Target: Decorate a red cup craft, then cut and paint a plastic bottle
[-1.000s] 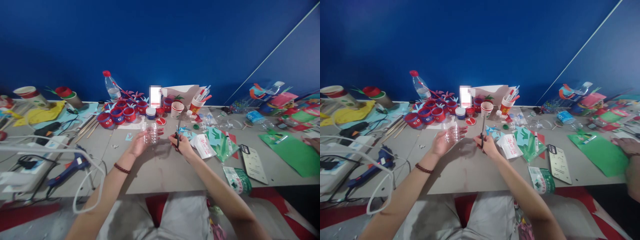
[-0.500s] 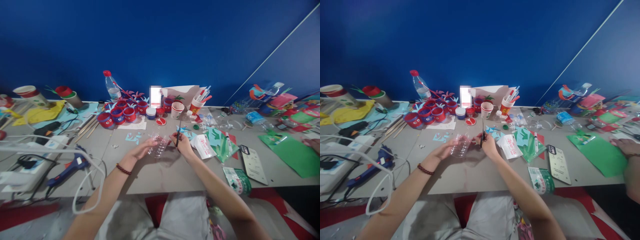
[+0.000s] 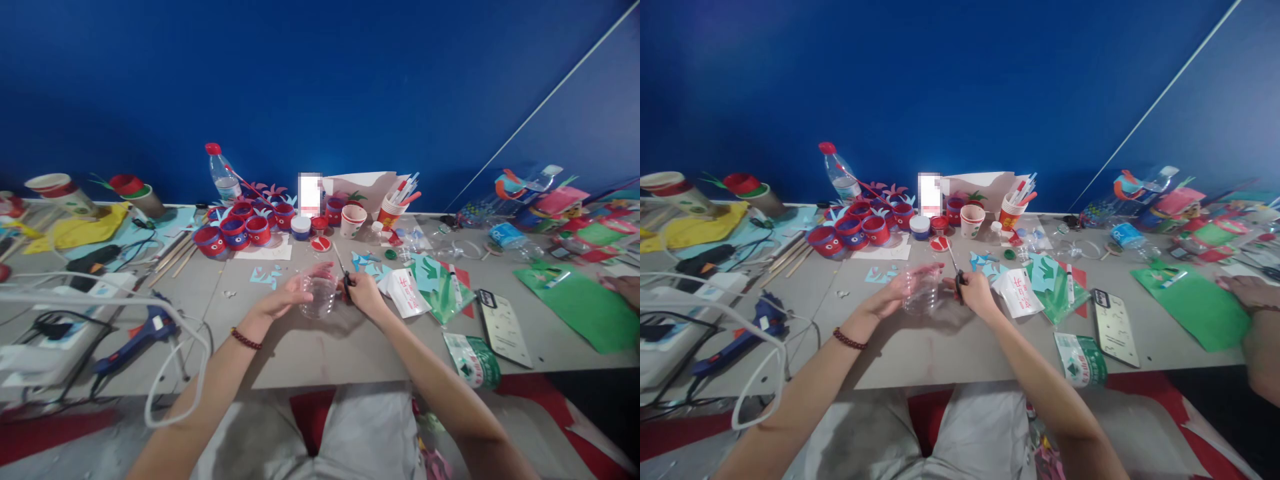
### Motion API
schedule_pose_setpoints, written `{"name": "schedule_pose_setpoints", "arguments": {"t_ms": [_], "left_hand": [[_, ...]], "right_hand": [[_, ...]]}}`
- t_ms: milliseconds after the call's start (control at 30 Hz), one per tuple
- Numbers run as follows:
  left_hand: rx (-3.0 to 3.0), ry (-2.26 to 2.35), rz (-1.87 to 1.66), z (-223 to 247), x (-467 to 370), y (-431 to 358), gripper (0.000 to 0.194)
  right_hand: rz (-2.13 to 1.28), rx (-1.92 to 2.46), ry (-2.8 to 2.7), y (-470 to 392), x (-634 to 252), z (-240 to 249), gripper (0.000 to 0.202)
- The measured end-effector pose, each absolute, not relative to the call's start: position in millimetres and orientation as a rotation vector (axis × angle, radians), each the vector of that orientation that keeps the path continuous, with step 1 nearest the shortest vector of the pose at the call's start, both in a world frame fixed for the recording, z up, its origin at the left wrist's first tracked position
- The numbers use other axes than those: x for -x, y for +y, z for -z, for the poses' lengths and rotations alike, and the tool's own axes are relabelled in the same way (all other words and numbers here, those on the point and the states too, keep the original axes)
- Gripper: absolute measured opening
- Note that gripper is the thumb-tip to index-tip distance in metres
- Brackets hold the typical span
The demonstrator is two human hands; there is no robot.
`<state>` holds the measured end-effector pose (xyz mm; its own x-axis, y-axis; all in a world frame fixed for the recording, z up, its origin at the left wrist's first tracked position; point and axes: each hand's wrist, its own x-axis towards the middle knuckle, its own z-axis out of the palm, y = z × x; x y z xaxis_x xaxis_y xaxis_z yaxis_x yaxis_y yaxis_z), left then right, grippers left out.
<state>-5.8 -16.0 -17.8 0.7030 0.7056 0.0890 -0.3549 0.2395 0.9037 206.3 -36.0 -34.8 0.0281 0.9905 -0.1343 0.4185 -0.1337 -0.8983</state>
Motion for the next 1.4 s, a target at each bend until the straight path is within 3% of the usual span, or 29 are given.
{"name": "schedule_pose_setpoints", "arguments": {"t_ms": [200, 533, 833, 1233, 1400], "left_hand": [[-1.377, 0.411, -0.580, 10.6, -3.2, -23.6, 0.057], [-1.473, 0.517, -0.777, 12.6, -7.8, -26.5, 0.048], [-1.578, 0.570, -0.837, 10.6, -10.0, -30.9, 0.047], [-1.662, 0.511, -0.794, 6.1, -5.8, -28.6, 0.045], [-1.679, 0.553, -0.859, 3.5, -10.1, -31.5, 0.045]], "right_hand": [[-0.732, 1.650, -1.892, -34.1, -204.8, 45.1, 0.022], [-0.895, 1.536, -1.875, -37.1, -203.5, 40.2, 0.022], [-0.452, 1.751, -1.993, -42.8, -199.0, 41.1, 0.019], [-0.622, 1.486, -1.813, -46.6, -199.4, 29.2, 0.024], [-0.752, 1.468, -1.807, -46.1, -200.3, 24.0, 0.013]]}}
